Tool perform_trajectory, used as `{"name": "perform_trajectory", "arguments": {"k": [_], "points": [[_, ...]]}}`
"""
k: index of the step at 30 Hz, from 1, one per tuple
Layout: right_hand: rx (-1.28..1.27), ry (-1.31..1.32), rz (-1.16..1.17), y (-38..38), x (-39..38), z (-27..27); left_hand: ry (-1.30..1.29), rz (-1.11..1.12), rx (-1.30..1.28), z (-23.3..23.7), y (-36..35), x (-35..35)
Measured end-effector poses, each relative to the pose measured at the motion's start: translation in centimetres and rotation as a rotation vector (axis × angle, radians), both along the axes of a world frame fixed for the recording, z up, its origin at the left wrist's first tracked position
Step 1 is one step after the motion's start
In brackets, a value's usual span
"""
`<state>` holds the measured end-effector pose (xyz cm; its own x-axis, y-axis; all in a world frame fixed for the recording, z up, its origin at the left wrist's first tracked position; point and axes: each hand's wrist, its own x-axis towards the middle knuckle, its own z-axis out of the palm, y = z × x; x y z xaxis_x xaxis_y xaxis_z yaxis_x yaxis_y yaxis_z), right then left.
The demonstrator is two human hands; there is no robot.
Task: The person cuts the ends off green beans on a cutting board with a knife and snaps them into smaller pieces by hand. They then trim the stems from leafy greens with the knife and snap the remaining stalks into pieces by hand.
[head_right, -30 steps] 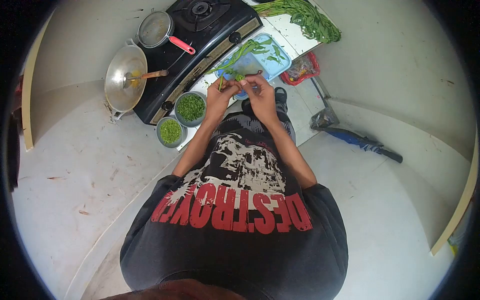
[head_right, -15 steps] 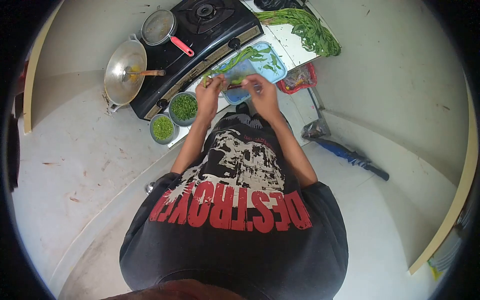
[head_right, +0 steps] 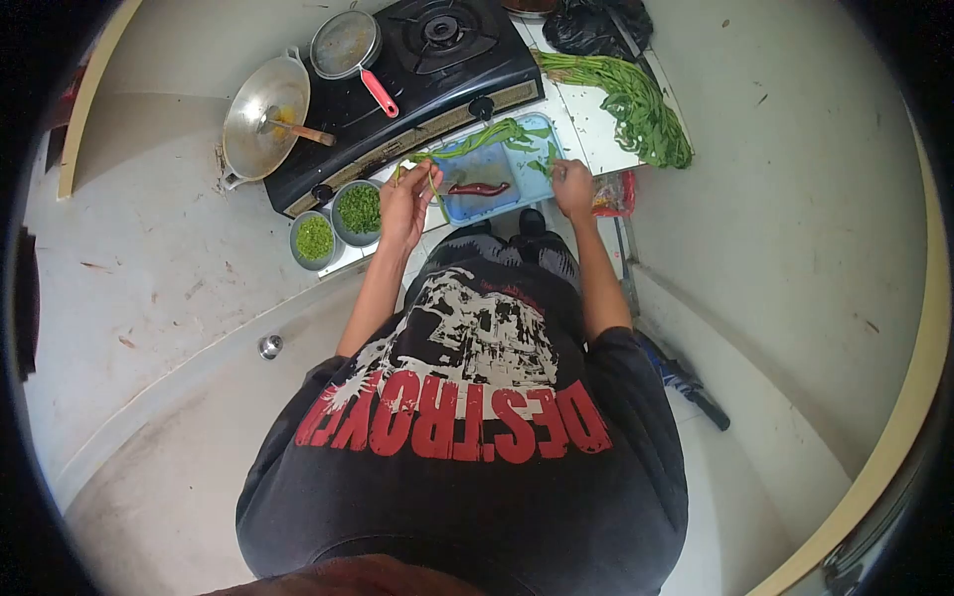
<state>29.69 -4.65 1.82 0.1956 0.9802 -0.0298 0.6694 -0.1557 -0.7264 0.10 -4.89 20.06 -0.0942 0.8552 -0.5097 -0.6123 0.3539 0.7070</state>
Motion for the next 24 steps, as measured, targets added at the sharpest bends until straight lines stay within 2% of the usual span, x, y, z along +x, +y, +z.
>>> {"name": "perform_trajectory", "arguments": {"k": [3,4,7,8,11,14,17,20,23,24], "points": [[0.271,-0.241,-0.02,-2.3,-1.0,0.9,0.023,0.041,-0.01,0.2,-0.4,1.2],[0.302,-0.249,-0.021,-3.0,-1.1,1.2,0.02,0.057,-0.019,0.2,-0.6,1.5],[-0.003,0.251,0.04,-4.3,-2.0,3.2,-0.053,0.1,0.002,-1.0,-1.1,2.6],[-0.209,0.467,0.151,-3.9,-2.2,5.3,-0.082,0.13,0.005,-1.3,-1.2,3.1],[-0.458,0.899,0.463,-3.3,-4.0,9.7,-0.147,0.208,-0.005,-1.1,-1.5,4.6],[-0.571,1.046,0.553,-3.4,-5.9,11.0,-0.13,0.271,0.027,-2.6,-1.6,5.0],[-0.621,1.064,0.698,-1.9,-5.8,10.0,-0.024,0.307,0.062,-2.7,-1.7,4.8],[-0.533,0.9,0.585,0.3,-5.5,9.6,0.143,0.377,0.005,-1.3,-1.6,4.6],[-0.281,0.467,0.606,3.2,-5.1,7.7,0.209,0.458,0.009,-0.9,-2.0,3.9],[-0.257,0.409,0.626,4.2,-5.1,6.9,0.198,0.474,0.034,-1.8,-2.5,3.2]]}}
